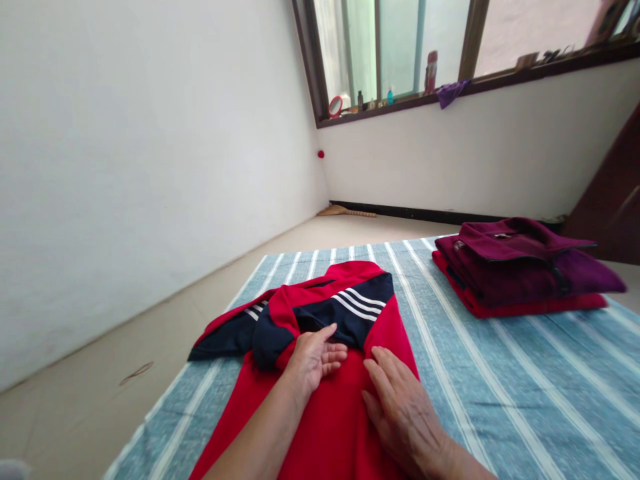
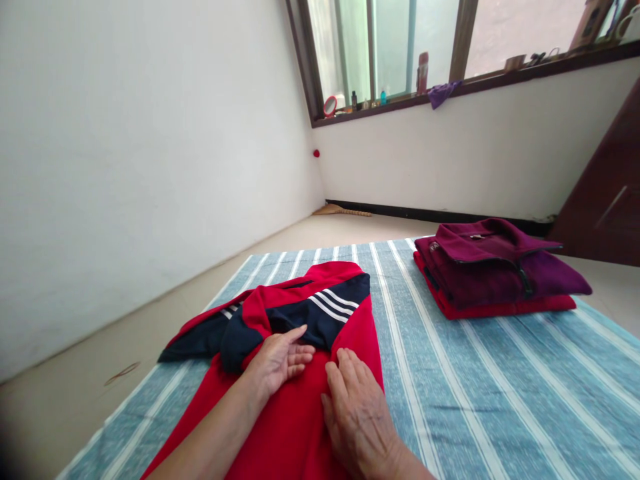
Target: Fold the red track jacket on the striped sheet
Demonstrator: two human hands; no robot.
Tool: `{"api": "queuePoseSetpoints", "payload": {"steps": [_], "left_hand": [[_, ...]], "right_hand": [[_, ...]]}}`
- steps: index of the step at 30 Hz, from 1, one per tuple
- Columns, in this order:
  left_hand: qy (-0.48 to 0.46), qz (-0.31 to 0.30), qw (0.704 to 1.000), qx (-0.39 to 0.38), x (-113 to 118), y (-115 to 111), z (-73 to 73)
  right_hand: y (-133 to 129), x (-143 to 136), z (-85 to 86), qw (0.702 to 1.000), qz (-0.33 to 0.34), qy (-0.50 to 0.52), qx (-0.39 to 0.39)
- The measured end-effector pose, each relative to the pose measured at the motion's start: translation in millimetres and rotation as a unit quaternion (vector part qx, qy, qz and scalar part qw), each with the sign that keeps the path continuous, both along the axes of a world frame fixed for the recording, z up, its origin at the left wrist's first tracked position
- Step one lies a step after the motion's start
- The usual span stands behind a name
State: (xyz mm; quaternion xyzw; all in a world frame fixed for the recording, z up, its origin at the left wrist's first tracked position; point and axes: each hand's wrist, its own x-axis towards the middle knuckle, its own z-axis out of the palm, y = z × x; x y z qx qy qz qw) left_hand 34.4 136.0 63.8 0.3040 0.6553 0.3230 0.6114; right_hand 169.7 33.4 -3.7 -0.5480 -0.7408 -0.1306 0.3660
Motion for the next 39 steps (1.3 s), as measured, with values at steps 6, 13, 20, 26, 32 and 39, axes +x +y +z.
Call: {"api": "queuePoseSetpoints", "payload": {"steps": [6,13,20,26,32,39], "left_hand": [[0.021,0.042,0.989,0.144,0.6,10.8,16.3],[0.119,0.031,0.966,0.227,-17.6,12.7,15.2],[0.126,0.034,0.967,0.218,-24.6,6.8,4.8],[0.207,-0.049,0.966,0.147,-33.4,3.7,10.1],[0.436,-0.135,0.830,0.321,-16.1,-4.2,36.7],[0.269,-0.330,0.781,0.457,69.9,3.7,-1.0]], "right_hand": [[-0.3,-0.5,-1.2,0.999,0.002,0.018,-0.029],[2.0,-3.4,0.3,0.997,-0.001,0.026,-0.070],[5.0,-3.7,-1.9,0.995,0.002,0.007,-0.103],[10.3,-5.7,-8.5,0.995,0.002,-0.004,-0.097],[15.8,-10.6,-14.0,0.997,-0.004,-0.012,-0.081],[16.1,-10.5,-5.3,0.997,0.010,0.006,-0.081]]}}
